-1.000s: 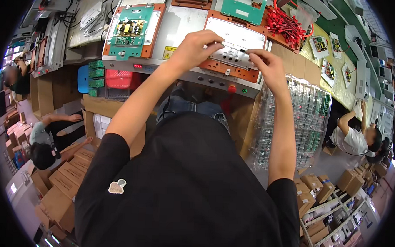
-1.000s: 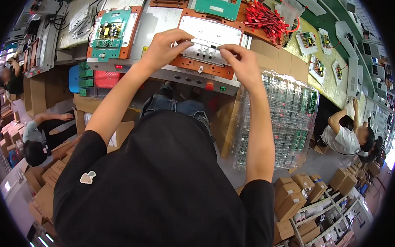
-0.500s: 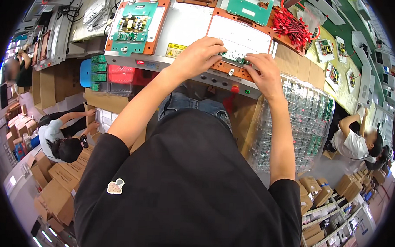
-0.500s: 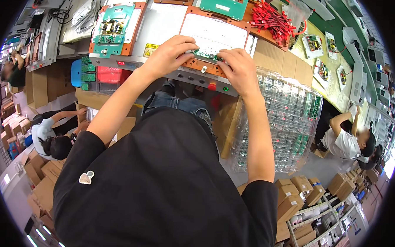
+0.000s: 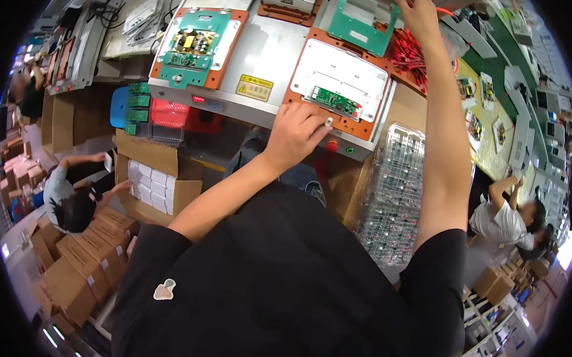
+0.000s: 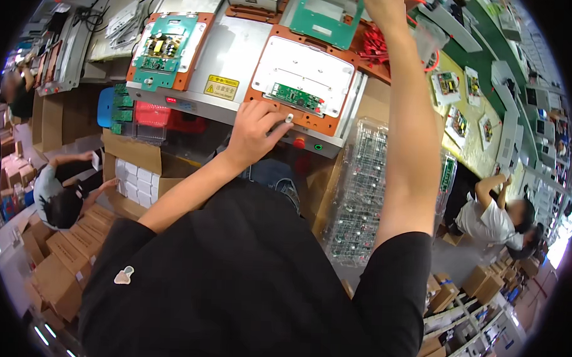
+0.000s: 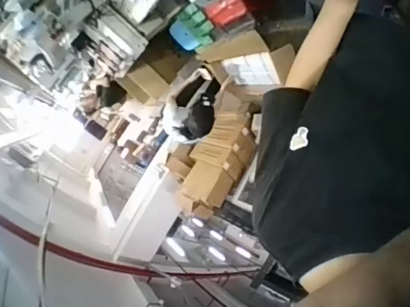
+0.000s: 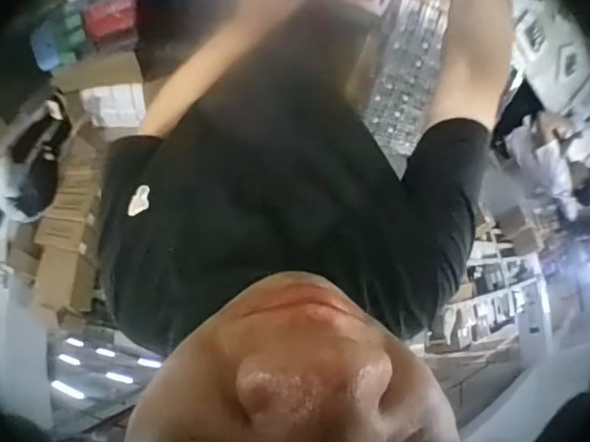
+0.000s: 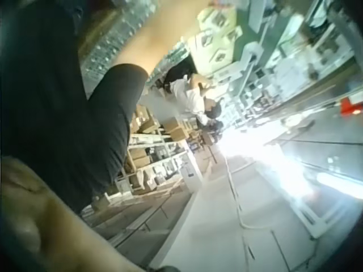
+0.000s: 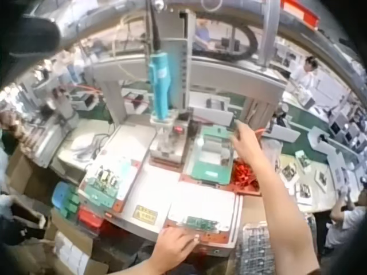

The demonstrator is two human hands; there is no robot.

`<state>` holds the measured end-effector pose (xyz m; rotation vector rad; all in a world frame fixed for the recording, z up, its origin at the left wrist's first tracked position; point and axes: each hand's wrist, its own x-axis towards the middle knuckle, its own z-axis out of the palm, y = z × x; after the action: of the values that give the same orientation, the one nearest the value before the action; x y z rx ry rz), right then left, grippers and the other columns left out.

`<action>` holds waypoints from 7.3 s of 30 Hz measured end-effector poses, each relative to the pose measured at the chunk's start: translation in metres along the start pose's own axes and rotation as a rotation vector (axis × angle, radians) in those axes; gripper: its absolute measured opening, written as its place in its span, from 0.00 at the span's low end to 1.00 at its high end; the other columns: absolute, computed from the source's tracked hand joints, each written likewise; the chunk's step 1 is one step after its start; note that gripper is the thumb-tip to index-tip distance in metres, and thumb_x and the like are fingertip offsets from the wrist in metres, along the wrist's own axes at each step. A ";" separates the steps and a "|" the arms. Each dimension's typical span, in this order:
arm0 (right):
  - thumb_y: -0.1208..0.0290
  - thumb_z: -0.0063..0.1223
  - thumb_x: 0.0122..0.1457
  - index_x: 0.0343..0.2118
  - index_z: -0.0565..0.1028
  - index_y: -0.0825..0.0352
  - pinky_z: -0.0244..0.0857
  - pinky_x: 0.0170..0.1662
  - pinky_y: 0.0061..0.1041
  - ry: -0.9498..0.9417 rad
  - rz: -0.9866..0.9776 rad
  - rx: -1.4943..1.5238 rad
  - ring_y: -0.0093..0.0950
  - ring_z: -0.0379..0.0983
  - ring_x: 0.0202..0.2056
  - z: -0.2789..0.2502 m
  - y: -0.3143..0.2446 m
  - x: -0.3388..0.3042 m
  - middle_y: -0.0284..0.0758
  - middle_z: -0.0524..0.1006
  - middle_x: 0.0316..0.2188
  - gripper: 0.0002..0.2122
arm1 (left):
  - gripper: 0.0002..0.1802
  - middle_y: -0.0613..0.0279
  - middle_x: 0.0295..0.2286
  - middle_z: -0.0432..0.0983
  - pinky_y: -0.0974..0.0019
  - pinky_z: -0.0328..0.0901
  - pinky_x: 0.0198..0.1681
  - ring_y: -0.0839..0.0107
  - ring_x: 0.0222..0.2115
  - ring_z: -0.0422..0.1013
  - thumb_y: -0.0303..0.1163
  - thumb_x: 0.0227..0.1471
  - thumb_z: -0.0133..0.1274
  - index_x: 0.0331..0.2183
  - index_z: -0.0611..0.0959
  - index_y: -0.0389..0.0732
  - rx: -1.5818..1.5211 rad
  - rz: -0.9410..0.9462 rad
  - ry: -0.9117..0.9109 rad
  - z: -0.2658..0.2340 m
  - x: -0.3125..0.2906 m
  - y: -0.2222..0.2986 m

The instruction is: The recorder is testing printed circuit boards (PCBs) by inserting them into a testing fixture and then sorting them into bins based on results.

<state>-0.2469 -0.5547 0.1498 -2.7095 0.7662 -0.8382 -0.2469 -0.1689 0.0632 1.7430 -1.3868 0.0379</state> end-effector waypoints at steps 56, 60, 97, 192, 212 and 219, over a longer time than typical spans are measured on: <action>0.91 0.48 0.47 0.32 0.79 0.71 0.71 0.43 0.28 -1.081 0.027 0.549 0.36 0.78 0.37 0.021 -0.380 -0.189 0.41 0.81 0.35 0.12 | 0.18 0.39 0.42 0.71 0.48 0.64 0.50 0.43 0.45 0.67 0.20 0.47 0.45 0.43 0.75 0.28 0.549 -1.015 0.534 -0.196 -0.236 -0.399; 0.91 0.48 0.49 0.33 0.79 0.72 0.72 0.42 0.27 -1.244 0.111 0.422 0.34 0.78 0.36 0.047 -0.395 -0.176 0.41 0.81 0.35 0.11 | 0.20 0.42 0.52 0.68 0.51 0.57 0.60 0.49 0.54 0.65 0.23 0.50 0.45 0.47 0.75 0.31 1.104 -1.187 0.249 -0.239 -0.336 -0.495; 0.81 0.60 0.50 0.48 0.77 0.66 0.65 0.46 0.31 -0.646 -0.228 0.664 0.36 0.72 0.45 -0.111 -0.253 -0.174 0.38 0.75 0.47 0.19 | 0.14 0.74 0.25 0.75 0.80 0.59 0.27 0.87 0.26 0.67 0.35 0.57 0.55 0.37 0.83 0.34 -1.478 -0.816 -1.043 -0.129 0.064 -0.039; 0.87 0.51 0.57 0.37 0.77 0.72 0.64 0.29 0.17 -0.079 -0.080 0.575 0.20 0.70 0.24 -0.019 -0.218 -0.220 0.36 0.77 0.30 0.07 | 0.06 0.50 0.27 0.76 0.53 0.68 0.38 0.51 0.33 0.74 0.28 0.49 0.56 0.31 0.79 0.38 0.279 -0.194 0.175 -0.141 0.002 -0.160; 0.91 0.54 0.46 0.34 0.80 0.71 0.70 0.32 0.23 -0.312 -0.343 0.527 0.30 0.77 0.28 -0.043 -0.286 -0.168 0.41 0.79 0.29 0.12 | 0.11 0.59 0.32 0.78 0.64 0.70 0.35 0.62 0.33 0.74 0.24 0.43 0.56 0.34 0.82 0.38 0.086 0.300 0.231 -0.175 0.111 -0.103; 0.75 0.56 0.57 0.41 0.79 0.69 0.70 0.35 0.27 -0.394 -0.007 0.239 0.31 0.75 0.27 0.038 -0.273 -0.084 0.41 0.80 0.34 0.10 | 0.12 0.58 0.34 0.78 0.62 0.70 0.35 0.59 0.33 0.75 0.21 0.47 0.55 0.38 0.82 0.37 -0.045 0.212 0.552 -0.197 0.190 -0.127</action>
<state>-0.1704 -0.2777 0.1703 -2.5427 0.5306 -0.3478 0.0187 -0.1917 0.2044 1.3966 -1.1369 0.5574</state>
